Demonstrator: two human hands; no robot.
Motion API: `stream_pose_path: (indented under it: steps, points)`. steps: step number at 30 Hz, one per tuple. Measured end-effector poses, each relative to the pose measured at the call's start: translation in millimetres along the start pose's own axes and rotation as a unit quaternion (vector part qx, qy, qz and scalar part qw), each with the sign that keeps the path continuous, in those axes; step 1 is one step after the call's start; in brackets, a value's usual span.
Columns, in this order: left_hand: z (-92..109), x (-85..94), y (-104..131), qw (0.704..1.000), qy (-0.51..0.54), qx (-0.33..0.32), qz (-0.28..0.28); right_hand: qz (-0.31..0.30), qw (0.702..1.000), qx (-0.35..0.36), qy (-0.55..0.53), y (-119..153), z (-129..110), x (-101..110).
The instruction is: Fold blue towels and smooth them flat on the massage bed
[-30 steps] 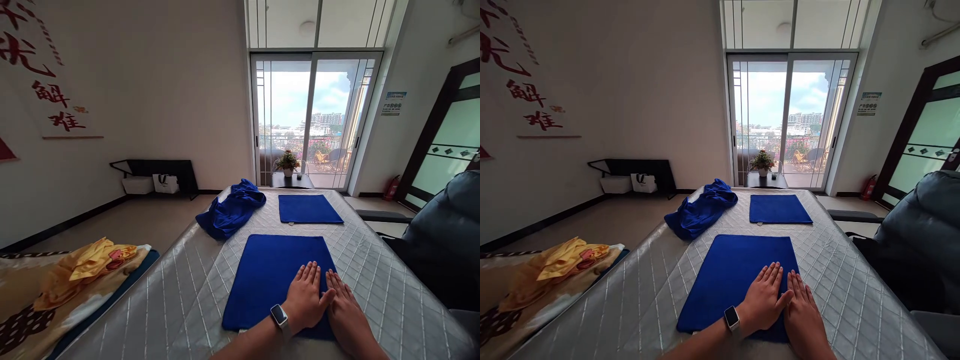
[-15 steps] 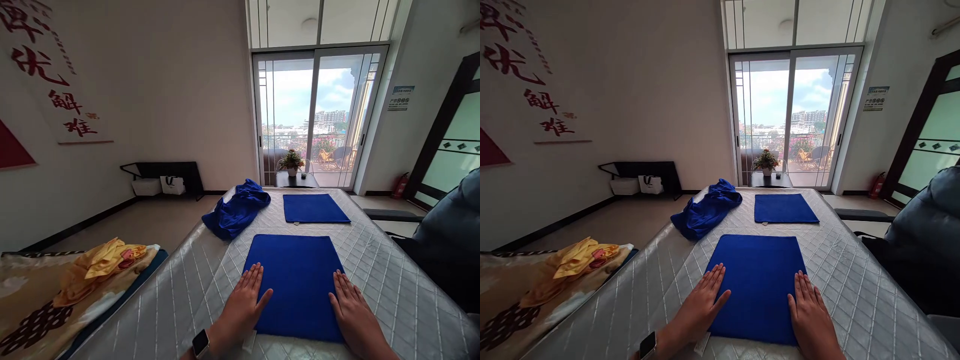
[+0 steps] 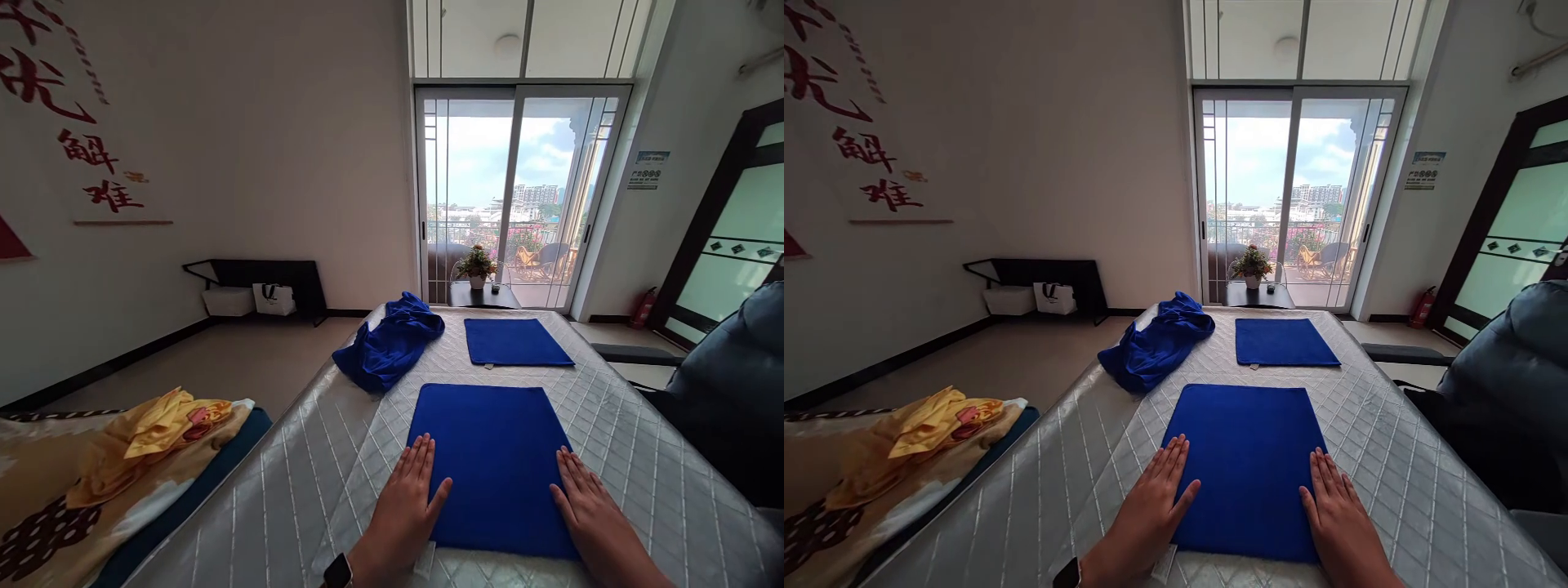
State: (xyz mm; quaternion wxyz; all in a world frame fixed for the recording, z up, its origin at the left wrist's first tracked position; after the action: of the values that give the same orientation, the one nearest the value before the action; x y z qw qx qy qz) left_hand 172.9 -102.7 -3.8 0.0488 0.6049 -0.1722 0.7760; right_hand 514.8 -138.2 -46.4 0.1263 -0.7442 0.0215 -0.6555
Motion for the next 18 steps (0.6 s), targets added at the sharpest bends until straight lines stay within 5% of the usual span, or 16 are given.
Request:
stream_pose_path:
  steps: [7, 18]
  points:
    - [1, 2.1, 1, 1.000, 0.011, 0.005, -0.008, -0.040, 0.999, 0.000, -0.016, 26, 0, -9]
    - [-2, 2.1, -3, 1.000, -0.020, 0.001, -0.013, -0.026, 0.999, -0.002, -0.026, 27, -8, -2]
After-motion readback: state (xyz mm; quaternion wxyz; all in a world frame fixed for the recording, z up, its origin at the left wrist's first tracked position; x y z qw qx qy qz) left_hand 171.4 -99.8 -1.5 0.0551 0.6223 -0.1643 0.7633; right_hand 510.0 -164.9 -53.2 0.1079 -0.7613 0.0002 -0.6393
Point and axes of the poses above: each hand's wrist, its own y-axis away from the middle knuckle, its own x-axis out of the back of the hand, z = x × y, the point moved 3 cm from there along -y, towards the middle knuckle, and after that the axes turned 6 degrees about x, right-handed, at the moved point
